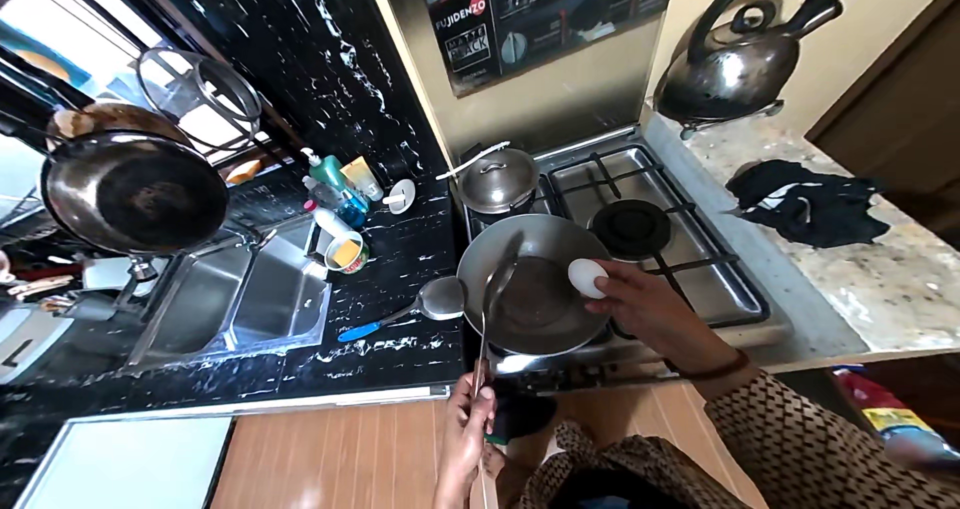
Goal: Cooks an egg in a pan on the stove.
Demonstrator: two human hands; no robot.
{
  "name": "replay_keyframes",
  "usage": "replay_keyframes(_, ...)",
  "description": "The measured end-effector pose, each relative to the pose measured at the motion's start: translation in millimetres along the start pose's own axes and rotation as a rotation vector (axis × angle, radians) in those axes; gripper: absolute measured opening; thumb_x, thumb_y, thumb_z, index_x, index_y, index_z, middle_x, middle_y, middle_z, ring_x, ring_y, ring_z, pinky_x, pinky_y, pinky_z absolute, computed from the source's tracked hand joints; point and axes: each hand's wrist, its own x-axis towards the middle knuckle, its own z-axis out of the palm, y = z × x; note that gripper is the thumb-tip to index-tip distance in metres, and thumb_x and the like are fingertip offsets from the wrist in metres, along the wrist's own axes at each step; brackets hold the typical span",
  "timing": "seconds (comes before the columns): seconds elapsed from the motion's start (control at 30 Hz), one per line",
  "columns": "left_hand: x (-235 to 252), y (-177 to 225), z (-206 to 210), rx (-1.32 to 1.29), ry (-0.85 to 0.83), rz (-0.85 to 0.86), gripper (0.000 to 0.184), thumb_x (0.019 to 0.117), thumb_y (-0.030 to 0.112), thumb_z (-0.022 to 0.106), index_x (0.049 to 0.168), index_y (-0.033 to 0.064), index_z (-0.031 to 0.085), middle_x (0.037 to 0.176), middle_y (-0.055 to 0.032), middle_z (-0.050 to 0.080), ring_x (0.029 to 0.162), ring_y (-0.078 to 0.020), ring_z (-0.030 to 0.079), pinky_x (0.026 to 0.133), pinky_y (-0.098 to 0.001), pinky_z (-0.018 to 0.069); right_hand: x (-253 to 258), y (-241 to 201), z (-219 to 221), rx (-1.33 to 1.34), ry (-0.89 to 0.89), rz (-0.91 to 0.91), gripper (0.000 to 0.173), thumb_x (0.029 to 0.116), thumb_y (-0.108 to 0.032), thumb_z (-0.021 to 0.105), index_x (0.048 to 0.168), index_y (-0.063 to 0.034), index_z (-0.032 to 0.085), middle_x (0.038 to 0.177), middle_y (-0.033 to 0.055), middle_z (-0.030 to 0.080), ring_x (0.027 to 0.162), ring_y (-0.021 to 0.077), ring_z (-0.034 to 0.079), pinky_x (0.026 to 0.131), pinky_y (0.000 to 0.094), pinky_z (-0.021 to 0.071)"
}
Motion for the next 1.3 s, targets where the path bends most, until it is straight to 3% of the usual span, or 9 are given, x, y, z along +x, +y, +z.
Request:
replay_keyframes(0.17,-3,7,8,0.087,0.023,0.01,0.028,0.0986,0.012,0.054,0.122,-0.0028,0.057,0.07,0.01,0.058,0.057,0.0042,0.052,0.054,-0.0125,0.0457,2,0,4,-0.007,0.007,0.039,0.034,0.1041,-0.007,0.053,0.137,0.0023,0.051,0.117,0.0089,0.064,0.092,0.0132,0.069,0.079,0.0288,0.0609)
replay_keyframes(0.3,-5,12,10,0.183,-0.029,0.12,0.027,0.0993,0.009,0.056,0.121,-0.0062,0.061,0.072,0.0076,0.065,0.058,0.0034,0.057,0.055,-0.0127,0.0482,7,2,10,0.037,-0.003,0.074,0.033,0.1053,-0.007,0.05,0.137,0.0026,0.051,0.117,0.0108,0.064,0.092,0.0165,0.07,0.079,0.0308,0.0616)
replay_keyframes(0.43,-7,15,13,0.323,-0.022,0.205,0.029,0.0986,0.013,0.059,0.119,-0.0076,0.065,0.074,0.0061,0.067,0.06,0.0046,0.058,0.056,-0.012,0.0481,9,5,15,0.141,-0.055,0.101,0.036,0.1075,-0.007,0.044,0.143,0.0005,0.045,0.117,0.0141,0.065,0.093,0.022,0.072,0.08,0.0349,0.0626)
replay_keyframes(0.7,-8,12,9,0.552,0.033,0.379,0.038,0.0977,0.022,0.062,0.12,-0.0081,0.068,0.085,-0.0028,0.071,0.067,0.0034,0.061,0.064,-0.0152,0.0532,6,0,24,0.132,-0.087,0.12,0.035,0.1081,-0.008,0.043,0.142,-0.0002,0.047,0.115,0.0126,0.066,0.093,0.0214,0.072,0.08,0.0348,0.0625)
replay_keyframes(0.87,-9,17,7,0.624,0.05,0.396,0.038,0.095,0.021,0.065,0.12,-0.0067,0.069,0.087,-0.0049,0.073,0.069,0.0035,0.062,0.067,-0.0146,0.0527,3,-1,29,0.149,-0.093,0.152,0.033,0.1084,-0.007,0.042,0.14,0.0,0.047,0.112,0.0121,0.068,0.09,0.0212,0.073,0.078,0.0343,0.0628)
replay_keyframes(1.03,-11,16,6,0.506,0.076,0.359,0.041,0.0922,0.021,0.07,0.121,-0.0059,0.057,0.079,0.0019,0.063,0.065,0.0016,0.059,0.061,-0.0156,0.0522,0,-1,32,0.189,-0.112,0.17,0.032,0.1094,-0.009,0.04,0.139,0.0002,0.047,0.109,0.0117,0.069,0.089,0.021,0.074,0.078,0.0335,0.0634)
replay_keyframes(1.3,-14,12,2,0.498,0.075,0.348,0.034,0.0957,0.022,0.064,0.115,-0.0045,0.056,0.077,0.0027,0.063,0.063,0.0005,0.06,0.059,-0.0172,0.0527,-1,0,35,0.296,-0.134,0.237,0.03,0.1116,-0.013,0.035,0.135,0.0,0.049,0.106,0.0119,0.071,0.086,0.0201,0.075,0.076,0.0318,0.0638)
